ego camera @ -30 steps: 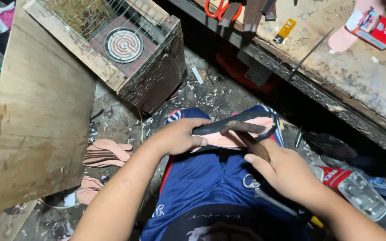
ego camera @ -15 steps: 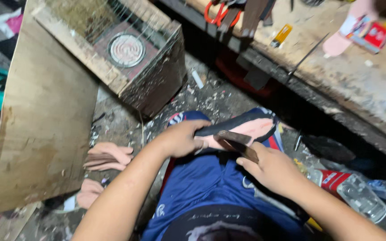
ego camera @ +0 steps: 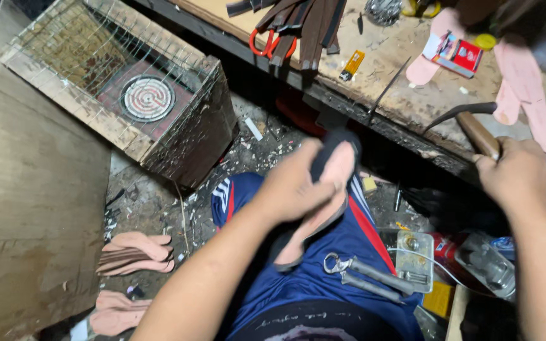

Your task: The person holds a shoe upper and insole assembly on their lap and uses pincers to grip and pull the upper material over the sole edge, then taps and presses the edge with a hammer to set it. They rotate the shoe repeatedly to work around the full perimeter, then hold up the finished shoe.

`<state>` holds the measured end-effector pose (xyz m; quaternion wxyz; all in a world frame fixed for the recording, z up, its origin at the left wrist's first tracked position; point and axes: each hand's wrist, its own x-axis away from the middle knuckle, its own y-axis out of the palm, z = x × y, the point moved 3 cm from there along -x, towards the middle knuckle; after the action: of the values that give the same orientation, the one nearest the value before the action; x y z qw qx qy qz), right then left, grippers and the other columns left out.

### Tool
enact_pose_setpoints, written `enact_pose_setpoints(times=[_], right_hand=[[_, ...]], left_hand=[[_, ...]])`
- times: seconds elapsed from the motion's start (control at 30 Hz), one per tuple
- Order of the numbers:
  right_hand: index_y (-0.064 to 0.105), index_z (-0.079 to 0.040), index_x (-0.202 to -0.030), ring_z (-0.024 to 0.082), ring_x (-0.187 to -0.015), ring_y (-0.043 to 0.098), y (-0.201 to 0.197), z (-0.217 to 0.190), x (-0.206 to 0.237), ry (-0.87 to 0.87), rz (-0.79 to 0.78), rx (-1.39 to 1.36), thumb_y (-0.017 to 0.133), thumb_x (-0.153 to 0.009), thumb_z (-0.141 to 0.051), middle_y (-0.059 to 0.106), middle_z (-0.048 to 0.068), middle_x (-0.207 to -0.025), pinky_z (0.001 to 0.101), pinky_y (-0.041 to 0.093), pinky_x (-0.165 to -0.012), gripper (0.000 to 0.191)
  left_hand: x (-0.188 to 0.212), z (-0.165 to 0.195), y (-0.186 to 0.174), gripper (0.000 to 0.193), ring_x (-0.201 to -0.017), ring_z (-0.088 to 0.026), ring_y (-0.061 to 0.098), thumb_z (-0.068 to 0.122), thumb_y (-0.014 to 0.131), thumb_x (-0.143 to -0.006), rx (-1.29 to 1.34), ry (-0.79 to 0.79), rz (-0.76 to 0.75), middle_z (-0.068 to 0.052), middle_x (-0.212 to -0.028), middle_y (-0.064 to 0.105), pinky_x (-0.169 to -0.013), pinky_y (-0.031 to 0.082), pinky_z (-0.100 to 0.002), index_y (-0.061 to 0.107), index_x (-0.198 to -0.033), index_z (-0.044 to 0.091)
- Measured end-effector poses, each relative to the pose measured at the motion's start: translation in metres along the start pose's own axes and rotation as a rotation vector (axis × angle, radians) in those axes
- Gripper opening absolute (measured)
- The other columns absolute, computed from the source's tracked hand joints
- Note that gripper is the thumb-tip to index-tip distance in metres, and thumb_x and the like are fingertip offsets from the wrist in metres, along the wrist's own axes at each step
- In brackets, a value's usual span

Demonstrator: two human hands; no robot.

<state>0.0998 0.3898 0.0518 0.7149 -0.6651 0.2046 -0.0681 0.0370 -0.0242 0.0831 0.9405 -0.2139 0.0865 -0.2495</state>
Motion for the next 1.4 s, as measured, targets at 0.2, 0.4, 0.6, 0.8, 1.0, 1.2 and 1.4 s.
enact_pose_setpoints(times=[0.2,0.4,0.6,0.8,1.0,1.2,1.4], right_hand=[[0.072,-0.003,-0.12,0.039,-0.112,0.062,-0.03,-0.051,0.035,-0.211,0.181,0.028,0.078,-0.088,-0.035,0.066,0.022,-0.119,0.0474,0.051,-0.093,0.046],[0.069,-0.012,-0.117,0.032,-0.103,0.067,-0.027,-0.157,0.162,-0.412,-0.785,-0.538,0.086,-0.069,-0.044,0.066,0.013,-0.11,0.041,0.053,-0.087,0.06],[0.067,-0.016,-0.12,0.027,-0.099,0.069,-0.034,-0.185,0.204,-0.334,-0.778,-0.509,0.086,-0.071,-0.046,0.07,0.008,-0.105,0.0372,0.054,-0.084,0.06],[0.072,-0.008,-0.118,0.016,-0.092,0.066,-0.031,-0.243,0.205,-0.055,-1.236,-1.169,0.066,-0.089,-0.03,0.073,0.004,-0.099,0.0305,0.052,-0.085,0.037],[0.068,-0.008,-0.11,0.008,-0.092,0.063,-0.017,-0.285,0.208,0.318,-1.449,-1.335,0.059,-0.092,-0.027,0.07,-0.001,-0.101,0.0329,0.05,-0.086,0.028],[0.063,-0.006,-0.115,0.014,-0.075,0.057,-0.016,-0.286,0.207,0.272,-1.415,-1.406,0.061,-0.092,-0.021,0.06,0.002,-0.089,0.0374,0.054,-0.072,0.027],[0.057,-0.004,-0.135,0.015,-0.083,0.063,-0.004,-0.29,0.201,-0.42,-0.8,-1.197,0.063,-0.098,-0.017,0.066,0.008,-0.097,0.0329,0.052,-0.075,0.04]], left_hand=[[0.049,-0.018,-0.041,0.049,-0.11,-0.02,0.065,0.013,0.078,-0.087,0.43,0.093,0.446,-0.011,-0.118,0.066,-0.101,0.053,-0.035,0.055,-0.128,0.001],[0.124,-0.065,-0.044,0.045,-0.109,-0.017,0.065,0.012,0.076,-0.087,0.636,-0.139,0.558,-0.009,-0.118,0.067,-0.101,0.051,-0.033,0.057,-0.126,0.0],[0.159,-0.046,-0.062,0.064,-0.123,-0.031,0.055,0.022,0.079,-0.074,-0.425,0.079,0.648,-0.019,-0.126,0.06,-0.105,0.04,-0.045,0.055,-0.13,0.002],[0.135,-0.02,-0.062,0.049,-0.096,-0.031,0.063,0.037,0.076,-0.081,-0.699,-0.002,0.233,-0.007,-0.103,0.07,-0.083,0.044,-0.049,0.071,-0.123,0.013],[0.14,-0.023,-0.045,0.04,-0.094,-0.031,0.066,0.032,0.076,-0.078,-0.586,-0.104,0.284,-0.007,-0.1,0.072,-0.08,0.046,-0.047,0.072,-0.111,0.01],[0.151,-0.03,-0.031,0.044,-0.094,-0.032,0.066,0.025,0.074,-0.073,-0.611,0.034,0.4,-0.012,-0.108,0.071,-0.08,0.047,-0.046,0.068,-0.111,0.003],[0.138,-0.043,-0.037,0.037,-0.094,-0.033,0.068,0.029,0.075,-0.081,-0.575,-0.158,0.318,-0.01,-0.1,0.071,-0.083,0.05,-0.047,0.07,-0.111,0.01]])
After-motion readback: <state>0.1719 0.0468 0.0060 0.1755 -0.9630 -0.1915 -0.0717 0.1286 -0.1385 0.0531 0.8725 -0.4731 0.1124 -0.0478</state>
